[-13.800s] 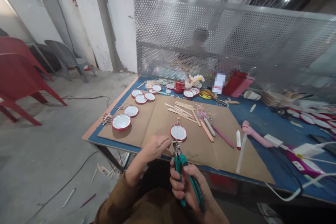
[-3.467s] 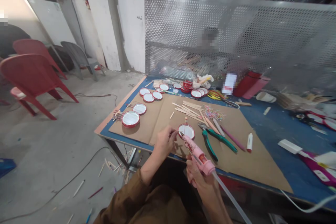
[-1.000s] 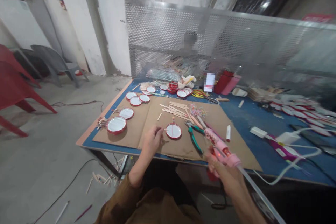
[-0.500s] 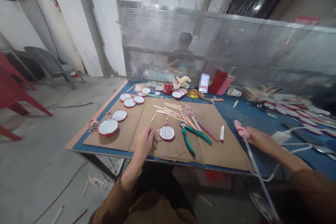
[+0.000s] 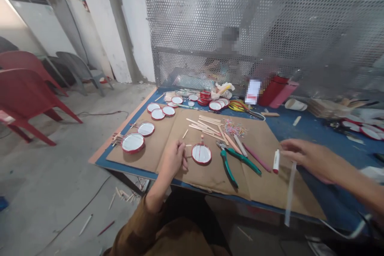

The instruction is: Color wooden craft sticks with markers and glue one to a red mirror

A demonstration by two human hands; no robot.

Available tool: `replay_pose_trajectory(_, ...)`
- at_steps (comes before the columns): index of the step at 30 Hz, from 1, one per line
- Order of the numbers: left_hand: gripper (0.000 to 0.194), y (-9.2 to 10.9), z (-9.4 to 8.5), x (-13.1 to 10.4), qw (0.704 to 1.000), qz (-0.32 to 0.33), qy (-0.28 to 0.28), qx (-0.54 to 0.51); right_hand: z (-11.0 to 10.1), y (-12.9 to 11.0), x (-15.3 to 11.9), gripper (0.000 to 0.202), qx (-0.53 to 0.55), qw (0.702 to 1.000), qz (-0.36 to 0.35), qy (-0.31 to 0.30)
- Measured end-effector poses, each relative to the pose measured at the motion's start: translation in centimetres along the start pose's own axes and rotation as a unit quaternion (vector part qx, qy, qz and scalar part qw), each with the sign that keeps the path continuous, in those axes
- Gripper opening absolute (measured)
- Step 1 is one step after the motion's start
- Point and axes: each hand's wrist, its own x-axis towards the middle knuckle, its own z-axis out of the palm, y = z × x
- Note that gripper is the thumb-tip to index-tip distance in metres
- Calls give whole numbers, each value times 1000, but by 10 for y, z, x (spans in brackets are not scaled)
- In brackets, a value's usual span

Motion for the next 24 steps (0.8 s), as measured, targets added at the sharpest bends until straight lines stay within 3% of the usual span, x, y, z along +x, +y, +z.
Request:
replay_pose_trajectory(1,27,0,0,-1,1000,2,-2,0,4,-27,-5,29,-3,998,-37,-56)
replay_pose_trajectory(2,27,1,0,-3,1000,4,-3,1,11,-58,-12,28,-21,996,-65,-64)
replay_pose_trajectory(6,25,-3,1,-11,999,33,25,25,57,-174,-44,23,-41,987,-155,-20)
replay_pose_trajectory(9,25,-9,0,-14,981,129,93,109,92,-217,-50,22,-74,990,-115,15)
replay_pose_trajectory(12,22,-13,0,-13,935,222,155,228,114,-221,-40,39,-111,993,-46,0)
replay_pose_trajectory(14,20,-15,1,-11,913,235,162,292,121,-215,-32,49,-132,990,-16,-39)
replay_pose_trajectory(19,20,-14,7,-9,901,185,153,361,126,-208,-22,56,-141,983,6,-115)
replay_pose_trajectory(24,21,-10,6,-10,897,149,151,389,134,-204,-26,66,-106,988,-8,-112)
